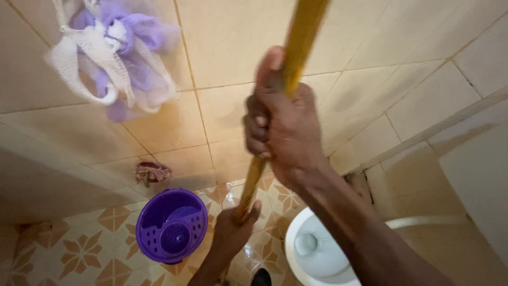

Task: The person uses a mop and a bucket to clean the floor and around the toilet.

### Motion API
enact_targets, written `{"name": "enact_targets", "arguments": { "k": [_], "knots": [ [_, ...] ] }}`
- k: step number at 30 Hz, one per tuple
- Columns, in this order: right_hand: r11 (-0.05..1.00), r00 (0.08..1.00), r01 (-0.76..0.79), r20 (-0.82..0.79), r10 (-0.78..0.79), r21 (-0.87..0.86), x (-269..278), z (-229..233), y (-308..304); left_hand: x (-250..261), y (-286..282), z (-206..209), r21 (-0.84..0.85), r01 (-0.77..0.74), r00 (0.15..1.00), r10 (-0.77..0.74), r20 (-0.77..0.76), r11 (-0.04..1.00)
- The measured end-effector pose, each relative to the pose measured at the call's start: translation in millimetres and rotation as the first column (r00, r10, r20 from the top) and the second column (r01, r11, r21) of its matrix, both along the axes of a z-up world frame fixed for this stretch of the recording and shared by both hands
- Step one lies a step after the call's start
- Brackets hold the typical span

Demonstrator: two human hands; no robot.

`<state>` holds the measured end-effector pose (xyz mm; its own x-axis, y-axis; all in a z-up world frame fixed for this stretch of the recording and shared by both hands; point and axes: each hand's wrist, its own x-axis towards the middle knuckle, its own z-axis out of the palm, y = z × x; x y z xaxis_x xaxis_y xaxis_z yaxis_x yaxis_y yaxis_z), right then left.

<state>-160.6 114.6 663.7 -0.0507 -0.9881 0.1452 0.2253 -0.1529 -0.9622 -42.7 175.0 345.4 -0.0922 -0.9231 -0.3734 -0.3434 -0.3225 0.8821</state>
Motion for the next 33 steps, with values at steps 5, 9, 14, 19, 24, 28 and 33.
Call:
{"name": "enact_targets", "arguments": {
  "k": [5, 9, 14, 19, 24, 28, 33],
  "knots": [
    [0.982, 0.993, 0.115, 0.025, -0.112, -0.151, -41.8, 6.7, 5.3, -61.6, -34.5, 25.5, -0.373, -0.100, 0.974, 0.168, 0.154, 0.922],
    [0.964, 0.981, 0.175, -0.042, -0.187, -0.200, -62.8, 3.8, 31.1, -85.5, -69.7, -15.2, -0.397, -0.102, 0.983, 0.153, 0.098, 0.912],
    [0.968, 0.959, 0.201, -0.171, -0.225, -0.150, -88.1, -2.7, 49.9, -138.3, -102.8, -50.2, -0.366, 0.075, 0.982, -0.004, 0.191, 0.928],
    [0.949, 0.896, 0.281, -0.316, -0.312, -0.141, -102.7, -0.5, 55.5, -197.3, -107.7, -55.1, -0.513, 0.139, 0.938, -0.279, -0.206, 0.847],
    [0.930, 0.907, 0.334, -0.216, -0.362, -0.156, -103.0, -0.1, 65.4, -192.9, -79.5, -34.3, -0.358, 0.591, 0.745, -0.659, -0.103, 0.723],
    [0.841, 0.795, 0.504, -0.276, -0.540, -0.196, -107.5, 1.6, 56.5, -173.0, -70.8, -9.2, -0.241, 0.663, 0.716, -0.695, -0.072, 0.708],
    [0.957, 0.945, 0.290, -0.148, -0.291, -0.032, -114.8, 9.4, 59.2, -184.0, -65.9, -18.6, -0.252, 0.696, 0.679, -0.730, -0.075, 0.673]
  ]
}}
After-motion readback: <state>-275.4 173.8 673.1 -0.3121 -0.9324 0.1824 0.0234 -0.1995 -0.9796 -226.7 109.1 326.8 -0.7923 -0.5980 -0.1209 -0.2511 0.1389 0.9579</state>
